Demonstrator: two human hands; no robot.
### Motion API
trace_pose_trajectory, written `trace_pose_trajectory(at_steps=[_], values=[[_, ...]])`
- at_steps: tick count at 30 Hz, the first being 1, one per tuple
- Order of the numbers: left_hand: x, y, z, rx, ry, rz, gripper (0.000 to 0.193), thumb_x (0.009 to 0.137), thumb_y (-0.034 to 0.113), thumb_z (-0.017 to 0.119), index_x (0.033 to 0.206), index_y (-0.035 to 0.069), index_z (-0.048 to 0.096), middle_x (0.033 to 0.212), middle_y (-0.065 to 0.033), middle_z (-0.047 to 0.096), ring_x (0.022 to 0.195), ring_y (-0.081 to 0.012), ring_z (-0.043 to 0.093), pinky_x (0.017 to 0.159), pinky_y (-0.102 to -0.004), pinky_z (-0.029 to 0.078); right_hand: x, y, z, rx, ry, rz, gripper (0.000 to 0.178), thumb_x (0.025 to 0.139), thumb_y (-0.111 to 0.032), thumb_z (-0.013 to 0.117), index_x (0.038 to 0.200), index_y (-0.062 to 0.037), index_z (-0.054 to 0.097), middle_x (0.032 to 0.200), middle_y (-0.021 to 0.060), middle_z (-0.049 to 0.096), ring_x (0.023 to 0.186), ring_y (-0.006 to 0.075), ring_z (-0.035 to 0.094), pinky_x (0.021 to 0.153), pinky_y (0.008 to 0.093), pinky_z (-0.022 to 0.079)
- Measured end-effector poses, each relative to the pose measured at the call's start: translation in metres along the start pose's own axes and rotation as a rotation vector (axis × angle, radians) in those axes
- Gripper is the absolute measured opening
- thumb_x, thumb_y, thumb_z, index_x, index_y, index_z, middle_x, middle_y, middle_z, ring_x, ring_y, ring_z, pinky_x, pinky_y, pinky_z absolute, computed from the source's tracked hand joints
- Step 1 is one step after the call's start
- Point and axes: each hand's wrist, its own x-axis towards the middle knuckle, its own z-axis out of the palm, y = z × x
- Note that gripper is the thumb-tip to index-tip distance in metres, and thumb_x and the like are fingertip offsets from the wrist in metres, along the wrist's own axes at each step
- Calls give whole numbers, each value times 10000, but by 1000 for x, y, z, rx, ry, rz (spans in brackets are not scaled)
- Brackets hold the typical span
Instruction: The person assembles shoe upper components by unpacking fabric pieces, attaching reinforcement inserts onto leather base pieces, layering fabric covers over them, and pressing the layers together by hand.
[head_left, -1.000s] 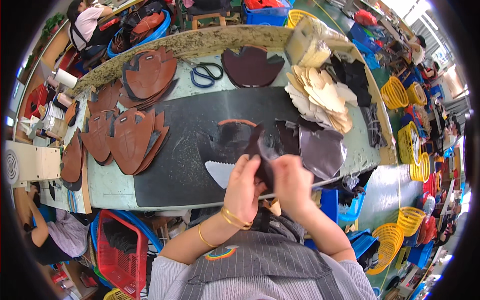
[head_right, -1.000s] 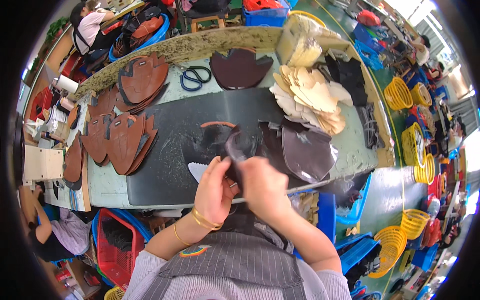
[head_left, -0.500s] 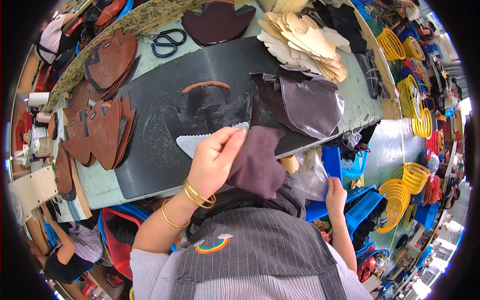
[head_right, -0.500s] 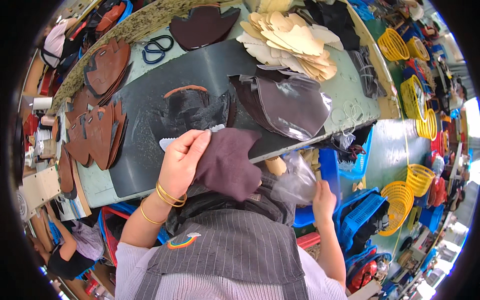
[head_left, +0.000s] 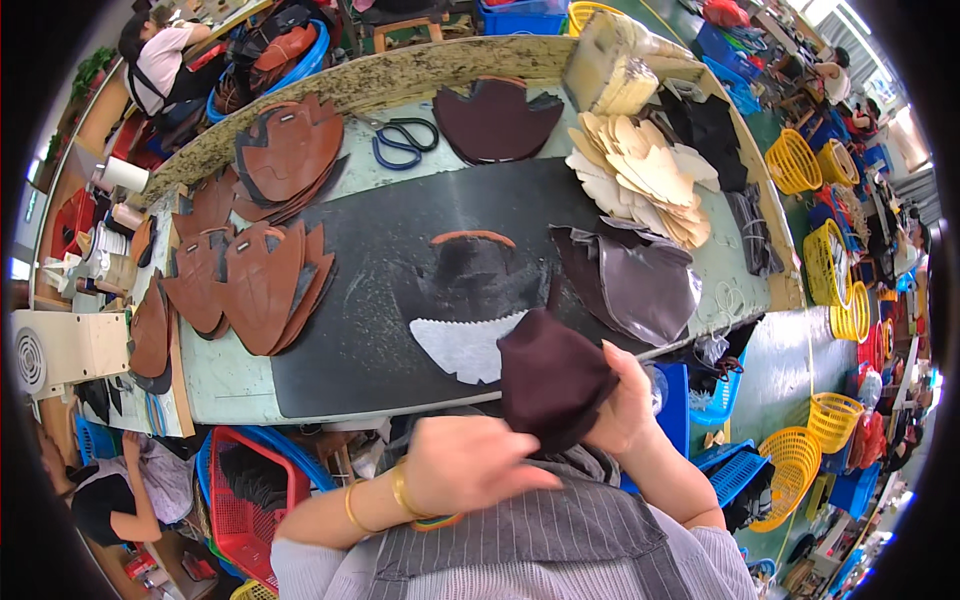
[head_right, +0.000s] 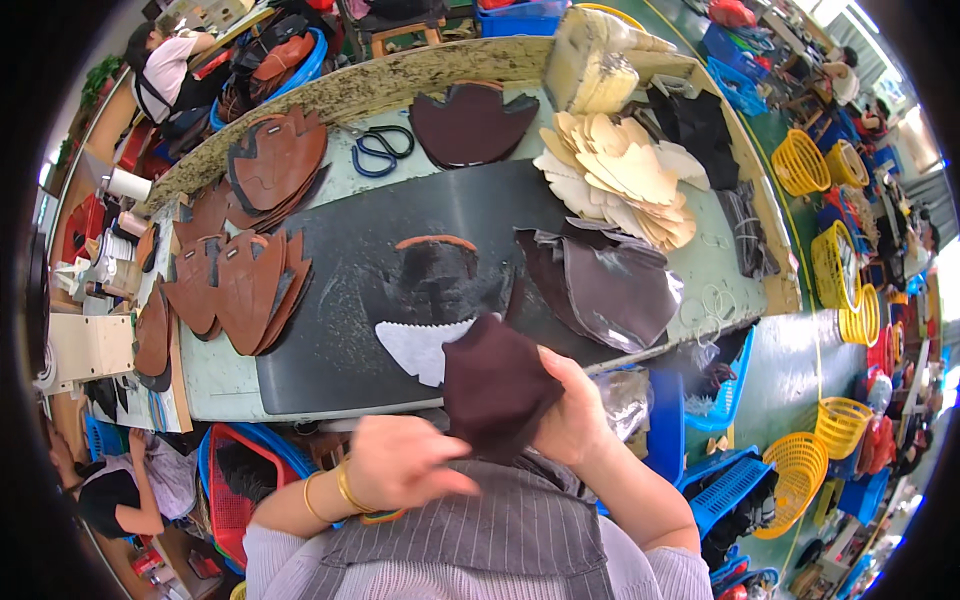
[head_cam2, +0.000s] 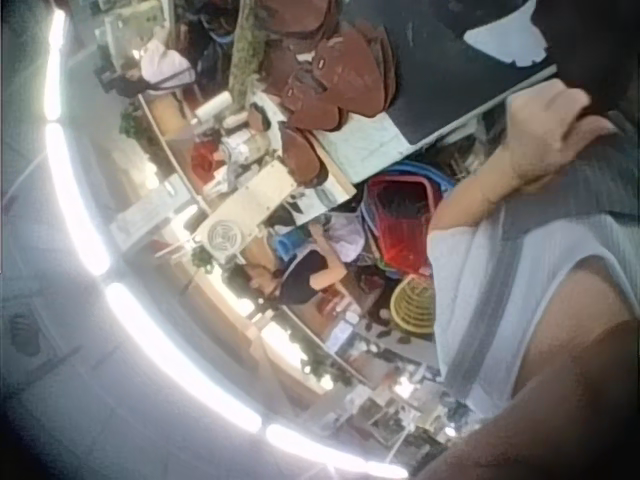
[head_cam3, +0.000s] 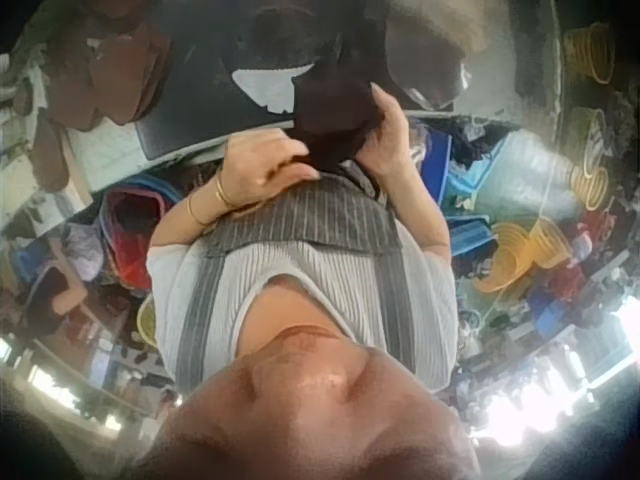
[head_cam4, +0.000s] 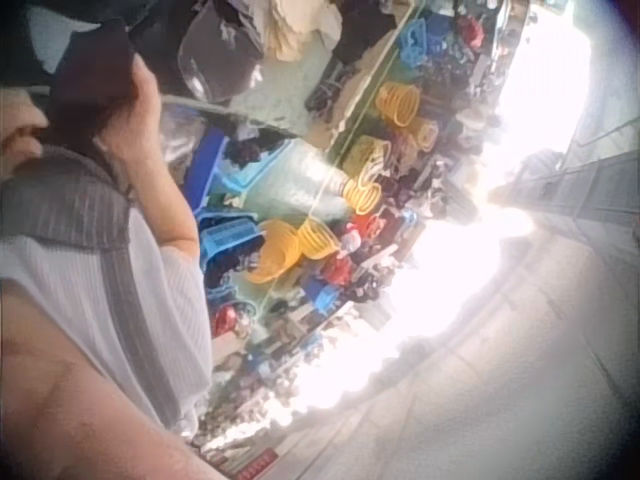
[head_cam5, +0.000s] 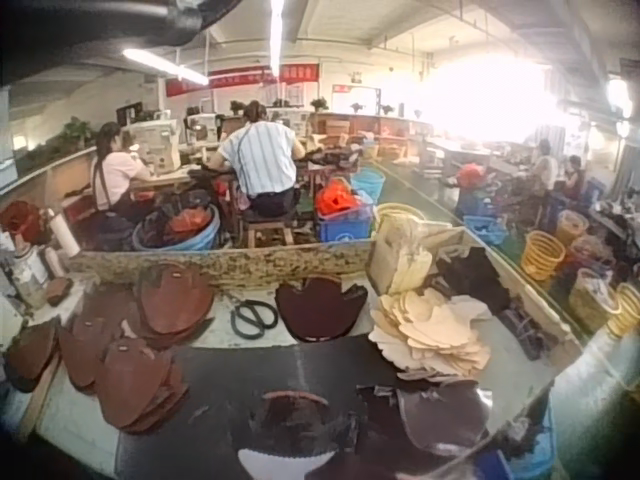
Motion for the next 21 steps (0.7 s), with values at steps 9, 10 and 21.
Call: trace_pose_trajectory(at_steps=[9, 10, 21], values=[[12, -38, 2, -1944, 518, -1162, 171, 966, 159, 518, 1043, 43, 617, 991, -40, 659, 935, -152, 626, 839, -292, 492, 28, 11, 18, -69, -47, -15, 548, 829, -327, 522, 1275, -11, 489, 1290, 159, 536, 1177, 312, 527, 1026, 480, 386], [5, -46, 4, -1691, 517, -1065, 141, 953, 139, 540, 1021, 44, 618, 985, -38, 659, 922, -145, 628, 825, -286, 496, 31, 11, 18, -69, 35, -8, 517, 838, -300, 519, 1266, -11, 495, 1284, 156, 542, 1166, 308, 536, 1016, 474, 399], [17, -124, -11, -851, 846, -720, 100, 883, 79, 643, 944, 1, 632, 872, -25, 648, 756, -89, 593, 687, -236, 490, 106, -7, 18, -911, 216, -428, 166, 888, -95, 622, 971, 47, 641, 885, 72, 677, 780, 100, 618, 688, 236, 497]])
